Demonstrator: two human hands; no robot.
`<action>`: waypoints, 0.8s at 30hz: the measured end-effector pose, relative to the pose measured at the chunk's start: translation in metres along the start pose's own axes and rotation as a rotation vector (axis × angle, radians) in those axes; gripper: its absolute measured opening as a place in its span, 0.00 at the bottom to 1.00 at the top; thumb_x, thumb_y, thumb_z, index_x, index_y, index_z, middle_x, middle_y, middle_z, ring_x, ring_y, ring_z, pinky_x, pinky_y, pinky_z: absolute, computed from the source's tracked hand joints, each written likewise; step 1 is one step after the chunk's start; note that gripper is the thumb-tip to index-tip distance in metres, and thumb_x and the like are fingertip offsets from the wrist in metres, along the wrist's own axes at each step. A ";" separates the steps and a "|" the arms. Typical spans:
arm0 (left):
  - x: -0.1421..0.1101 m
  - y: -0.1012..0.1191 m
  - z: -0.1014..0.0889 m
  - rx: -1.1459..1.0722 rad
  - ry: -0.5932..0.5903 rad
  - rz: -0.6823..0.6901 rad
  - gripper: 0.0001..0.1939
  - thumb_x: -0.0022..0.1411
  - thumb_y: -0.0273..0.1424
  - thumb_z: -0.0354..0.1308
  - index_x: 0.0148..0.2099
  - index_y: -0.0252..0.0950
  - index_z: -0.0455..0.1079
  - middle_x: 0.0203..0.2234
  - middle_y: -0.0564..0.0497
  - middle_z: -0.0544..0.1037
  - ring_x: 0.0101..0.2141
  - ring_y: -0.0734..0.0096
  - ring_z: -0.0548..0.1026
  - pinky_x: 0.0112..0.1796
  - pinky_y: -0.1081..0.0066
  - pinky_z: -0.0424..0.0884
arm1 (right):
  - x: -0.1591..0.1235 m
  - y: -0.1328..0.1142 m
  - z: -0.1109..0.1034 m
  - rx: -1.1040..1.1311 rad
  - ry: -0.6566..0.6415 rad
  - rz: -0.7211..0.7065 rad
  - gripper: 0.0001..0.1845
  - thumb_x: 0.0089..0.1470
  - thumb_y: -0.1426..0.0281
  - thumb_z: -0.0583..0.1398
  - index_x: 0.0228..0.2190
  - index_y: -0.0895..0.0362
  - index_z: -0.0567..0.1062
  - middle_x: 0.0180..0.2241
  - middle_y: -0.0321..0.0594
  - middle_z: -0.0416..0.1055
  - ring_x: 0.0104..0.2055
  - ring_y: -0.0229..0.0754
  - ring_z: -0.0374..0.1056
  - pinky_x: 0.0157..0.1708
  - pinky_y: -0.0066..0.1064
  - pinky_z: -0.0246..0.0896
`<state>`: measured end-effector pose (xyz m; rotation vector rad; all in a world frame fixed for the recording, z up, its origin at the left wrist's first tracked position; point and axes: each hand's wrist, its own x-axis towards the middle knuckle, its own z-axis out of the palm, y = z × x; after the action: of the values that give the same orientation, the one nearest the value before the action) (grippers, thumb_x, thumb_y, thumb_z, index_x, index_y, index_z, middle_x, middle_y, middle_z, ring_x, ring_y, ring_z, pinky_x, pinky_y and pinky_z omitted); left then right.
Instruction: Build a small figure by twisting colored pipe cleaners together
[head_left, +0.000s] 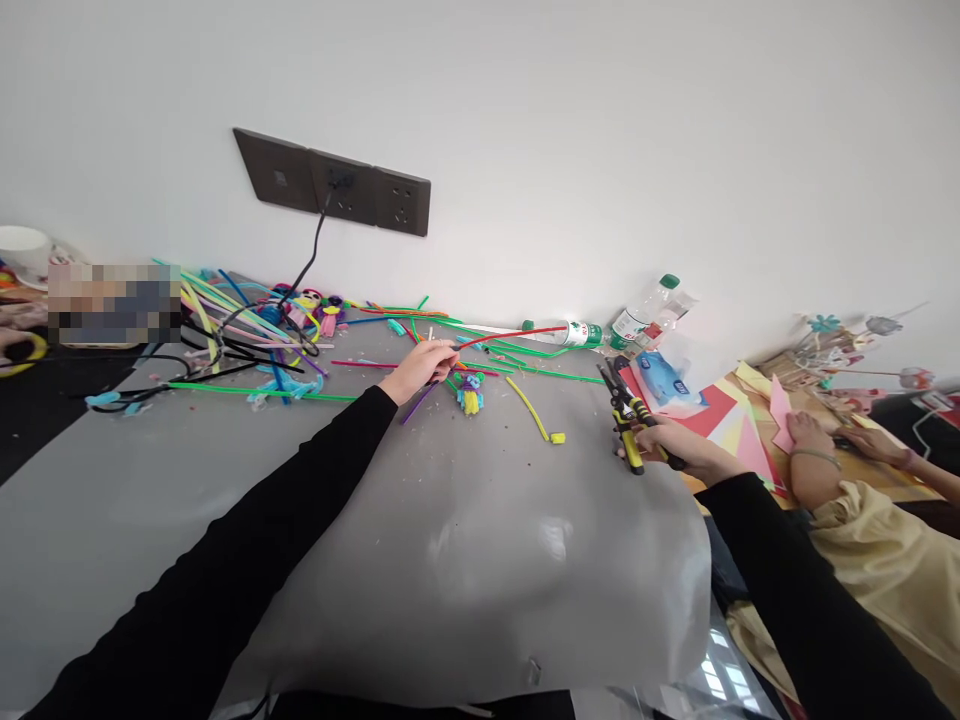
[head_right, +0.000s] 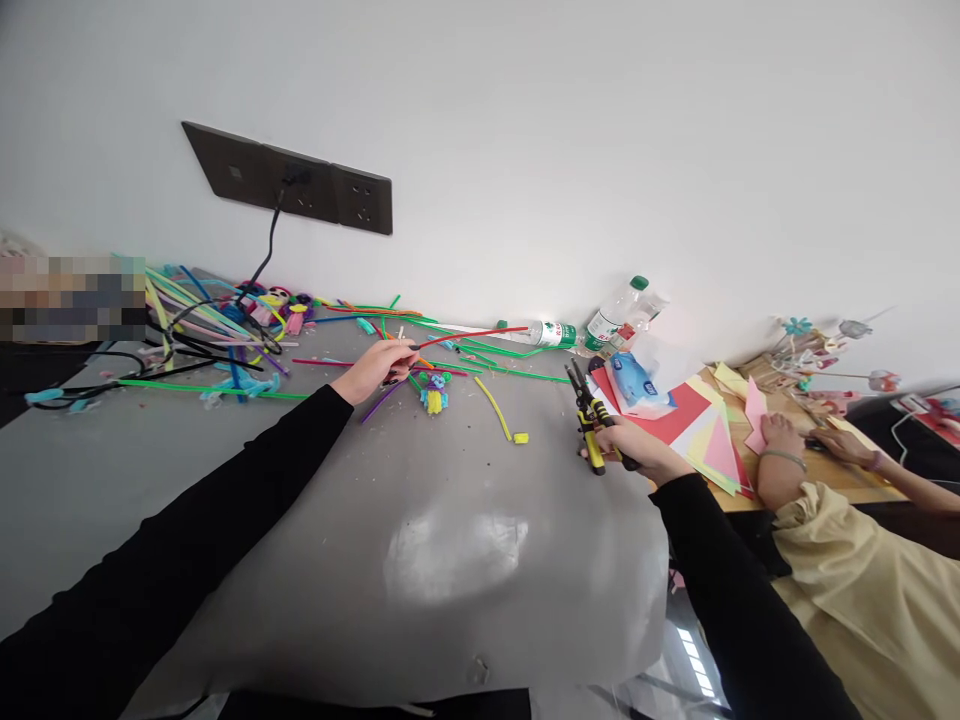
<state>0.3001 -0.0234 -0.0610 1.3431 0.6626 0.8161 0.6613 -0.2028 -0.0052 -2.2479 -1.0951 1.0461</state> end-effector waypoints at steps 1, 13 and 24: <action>0.000 0.000 0.000 -0.002 -0.001 -0.003 0.15 0.57 0.35 0.59 0.23 0.37 0.59 0.18 0.58 0.54 0.18 0.81 0.51 0.21 0.75 0.49 | -0.008 -0.002 0.001 0.133 -0.057 0.005 0.17 0.29 0.74 0.59 0.30 0.56 0.70 0.30 0.45 0.74 0.32 0.48 0.75 0.33 0.37 0.70; -0.002 -0.001 0.004 0.020 -0.088 0.016 0.17 0.57 0.38 0.60 0.24 0.37 0.58 0.20 0.58 0.55 0.19 0.81 0.52 0.21 0.75 0.50 | -0.040 -0.059 0.091 0.218 -0.191 -0.262 0.21 0.40 0.64 0.62 0.39 0.56 0.74 0.26 0.33 0.68 0.26 0.38 0.63 0.25 0.30 0.57; -0.002 0.000 0.007 0.038 -0.114 -0.030 0.17 0.58 0.37 0.59 0.24 0.37 0.57 0.20 0.58 0.55 0.19 0.80 0.51 0.21 0.75 0.50 | -0.025 -0.067 0.126 0.300 -0.222 -0.341 0.27 0.48 0.44 0.65 0.31 0.54 0.65 0.24 0.30 0.63 0.24 0.35 0.59 0.24 0.29 0.53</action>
<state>0.3048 -0.0291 -0.0606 1.4003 0.6098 0.7000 0.5206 -0.1760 -0.0298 -1.6717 -1.2619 1.2358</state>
